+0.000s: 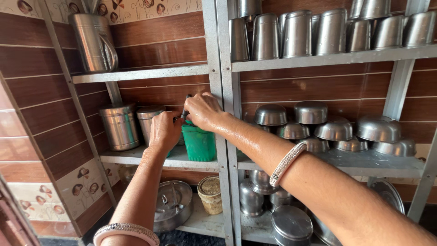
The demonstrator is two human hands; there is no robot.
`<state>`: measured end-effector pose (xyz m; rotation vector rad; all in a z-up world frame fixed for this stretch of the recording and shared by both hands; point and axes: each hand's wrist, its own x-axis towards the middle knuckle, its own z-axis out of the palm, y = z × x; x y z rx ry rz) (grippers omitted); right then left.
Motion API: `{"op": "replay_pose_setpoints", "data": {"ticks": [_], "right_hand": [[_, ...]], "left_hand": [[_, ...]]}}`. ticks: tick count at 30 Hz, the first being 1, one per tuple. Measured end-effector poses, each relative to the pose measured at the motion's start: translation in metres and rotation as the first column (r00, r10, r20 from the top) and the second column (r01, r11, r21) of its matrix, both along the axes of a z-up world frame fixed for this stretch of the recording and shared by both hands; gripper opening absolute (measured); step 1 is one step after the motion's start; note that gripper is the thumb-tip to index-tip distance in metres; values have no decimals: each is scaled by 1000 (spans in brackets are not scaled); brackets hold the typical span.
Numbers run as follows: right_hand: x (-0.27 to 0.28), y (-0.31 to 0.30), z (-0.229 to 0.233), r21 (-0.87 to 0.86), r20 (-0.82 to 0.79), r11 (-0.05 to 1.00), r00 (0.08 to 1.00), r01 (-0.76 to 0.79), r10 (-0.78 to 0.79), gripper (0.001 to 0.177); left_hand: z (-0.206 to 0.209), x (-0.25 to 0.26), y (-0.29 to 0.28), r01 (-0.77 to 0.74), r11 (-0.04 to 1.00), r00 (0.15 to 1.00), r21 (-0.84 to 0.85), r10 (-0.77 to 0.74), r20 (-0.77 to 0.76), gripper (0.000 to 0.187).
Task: The person washes small stainless steel cups, bowls and lids by hand in a large clay basin filled with water, rubbing each item and then placing it on a metal dish rack shelf. They repeat this cycle for many items and finally rinse their hands in the basin.
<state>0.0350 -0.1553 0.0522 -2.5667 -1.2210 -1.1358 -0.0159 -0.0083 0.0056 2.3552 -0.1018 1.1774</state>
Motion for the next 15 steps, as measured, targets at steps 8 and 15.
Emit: {"op": "replay_pose_setpoints", "data": {"ticks": [8, 15], "right_hand": [[-36, -31, 3, 59, 49, 987, 988, -146, 144, 7], [-71, -70, -18, 39, 59, 982, 981, -187, 184, 8]], "left_hand": [[8, -36, -23, 64, 985, 994, 163, -78, 81, 20], [2, -59, -54, 68, 978, 991, 196, -89, 99, 25]]}}
